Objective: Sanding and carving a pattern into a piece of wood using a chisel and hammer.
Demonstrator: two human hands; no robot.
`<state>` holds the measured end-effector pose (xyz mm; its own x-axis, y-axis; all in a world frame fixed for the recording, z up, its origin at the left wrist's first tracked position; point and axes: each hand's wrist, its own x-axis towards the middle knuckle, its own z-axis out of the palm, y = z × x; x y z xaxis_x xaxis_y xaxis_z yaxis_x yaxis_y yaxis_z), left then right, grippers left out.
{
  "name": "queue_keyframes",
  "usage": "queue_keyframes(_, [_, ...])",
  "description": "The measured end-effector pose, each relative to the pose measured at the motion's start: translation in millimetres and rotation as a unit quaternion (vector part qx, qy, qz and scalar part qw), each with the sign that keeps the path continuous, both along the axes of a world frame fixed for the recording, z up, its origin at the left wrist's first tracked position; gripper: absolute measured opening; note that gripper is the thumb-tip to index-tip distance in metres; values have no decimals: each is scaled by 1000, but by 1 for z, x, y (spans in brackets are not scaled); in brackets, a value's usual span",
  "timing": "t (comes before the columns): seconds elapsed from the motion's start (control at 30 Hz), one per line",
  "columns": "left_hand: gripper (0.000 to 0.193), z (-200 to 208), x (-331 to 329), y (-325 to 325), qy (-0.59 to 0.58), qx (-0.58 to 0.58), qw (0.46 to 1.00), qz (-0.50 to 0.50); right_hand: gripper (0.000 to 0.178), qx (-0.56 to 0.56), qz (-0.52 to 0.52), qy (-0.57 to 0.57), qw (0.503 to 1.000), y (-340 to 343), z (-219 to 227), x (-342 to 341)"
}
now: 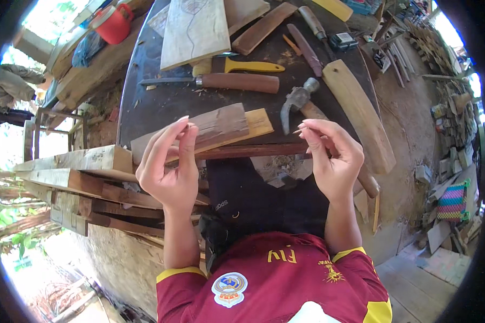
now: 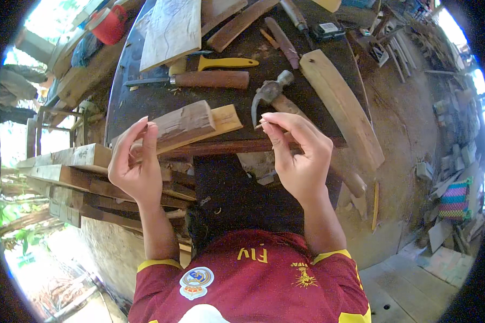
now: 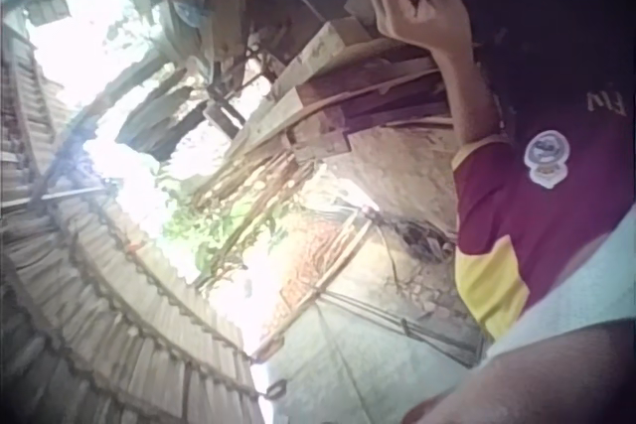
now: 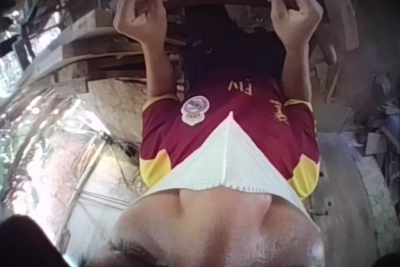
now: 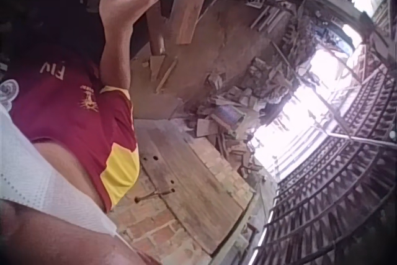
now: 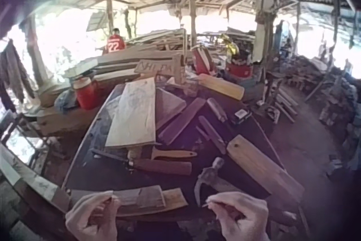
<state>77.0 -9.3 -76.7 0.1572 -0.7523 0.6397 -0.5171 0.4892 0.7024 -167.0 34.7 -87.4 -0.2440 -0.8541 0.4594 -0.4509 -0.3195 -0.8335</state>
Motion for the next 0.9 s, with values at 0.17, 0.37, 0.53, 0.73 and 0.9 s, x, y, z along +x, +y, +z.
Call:
queue_keyframes(0.17, [18, 3, 9, -15, -38, -18, 999, 7, 11, -66, 44, 54, 995, -20, 12, 20])
queue_keyframes(0.37, [19, -1, 15, -22, -70, 46, 996, -8, 13, -147, 90, 106, 979, -47, 20, 43])
queue_keyframes(0.53, [18, 1, 15, -23, -61, 55, 997, -7, 18, -111, 142, 154, 971, -59, 15, 57])
queue_keyframes(0.73, [17, 6, 14, -23, -38, 77, 996, -36, 19, -112, 141, 166, 970, -63, 9, 57])
queue_keyframes(0.9, [15, 16, -1, -38, 41, 42, 992, -108, 20, -117, 139, 170, 968, -58, 12, 58])
